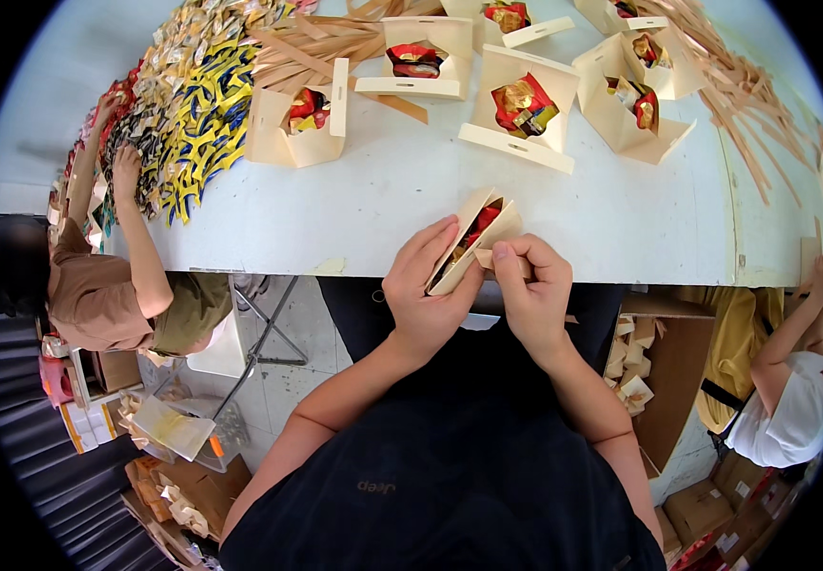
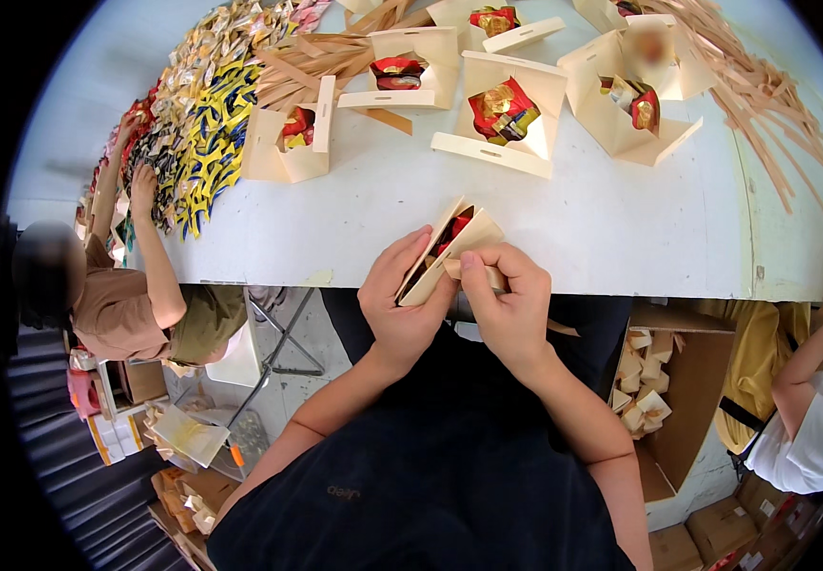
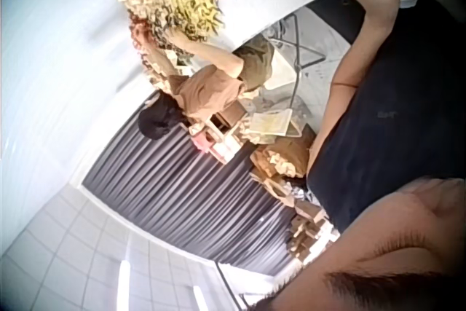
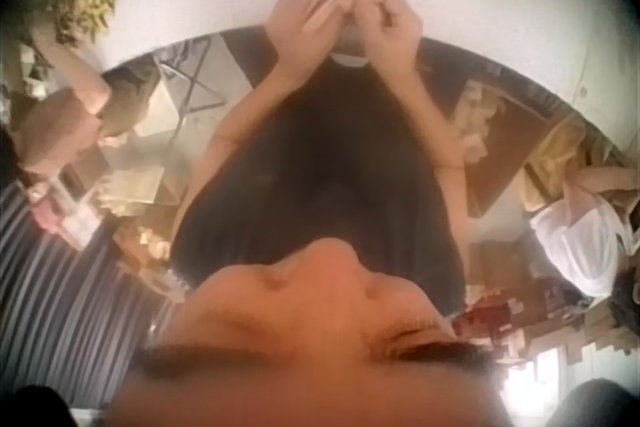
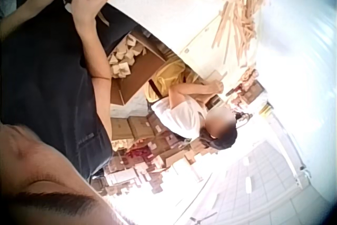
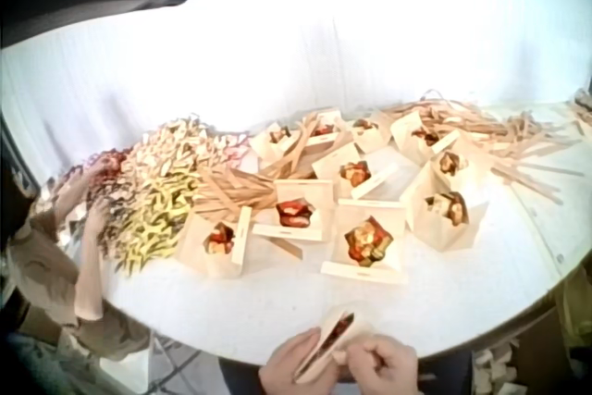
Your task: The person assembles small wooden gift boxes by folding the sides and securing them with a thin wooden strip. They place a small wrapped item inside each box and tie a decorative ribbon around the wooden closure. The finished boxes are placed on the table alongside other completed units.
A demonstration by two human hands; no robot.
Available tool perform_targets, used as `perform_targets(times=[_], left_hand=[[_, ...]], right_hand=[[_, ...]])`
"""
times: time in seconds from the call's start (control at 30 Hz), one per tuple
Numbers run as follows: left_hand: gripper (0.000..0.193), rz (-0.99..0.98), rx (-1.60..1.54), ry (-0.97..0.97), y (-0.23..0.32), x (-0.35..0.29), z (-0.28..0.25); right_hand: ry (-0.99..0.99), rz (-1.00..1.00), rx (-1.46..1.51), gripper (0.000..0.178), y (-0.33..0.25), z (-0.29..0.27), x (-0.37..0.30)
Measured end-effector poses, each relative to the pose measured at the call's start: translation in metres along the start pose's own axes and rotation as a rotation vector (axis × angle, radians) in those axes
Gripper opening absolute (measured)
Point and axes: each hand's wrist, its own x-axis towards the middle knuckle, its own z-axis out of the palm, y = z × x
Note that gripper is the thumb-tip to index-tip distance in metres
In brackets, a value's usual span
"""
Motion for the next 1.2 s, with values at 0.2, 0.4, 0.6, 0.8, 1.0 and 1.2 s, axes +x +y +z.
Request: perform_targets(times=[0.2, 0.4, 0.6, 0.8, 1.0, 1.2], left_hand=[[0.049, 0.003, -0.001, -0.008, 0.001, 0.002, -0.001], [0.045, 0.017, 0.012, 0.003, -0.001, 0.002, 0.002], [0.036, -0.052, -0.134, -0.123, 0.000, 0.006, -0.013], [0.009, -0.232, -0.256, -0.273, 0.005, 0.032, -0.034], [0.010, -0.243, -0.277, -0.203, -0.001, 0.023, -0.027], [0.023, -0.437, -0.220, 0.119, -0.042, 0.034, -0.075]], right_hand=[[0.003, -0.040, -0.012, 0.014, 0.008, 0.004, 0.005], [0.004, -0.146, -0.168, 0.011, 0.001, 0.008, 0.010], [0.013, -0.152, -0.206, 0.012, -0.006, 0.013, 0.011], [-0.023, -0.259, -0.320, 0.014, -0.005, 0.011, 0.014], [-0.095, -0.034, -0.503, 0.043, -0.030, 0.010, 0.010], [-0.143, 0.031, -0.729, 0.051, -0.046, 0.006, 0.025]])
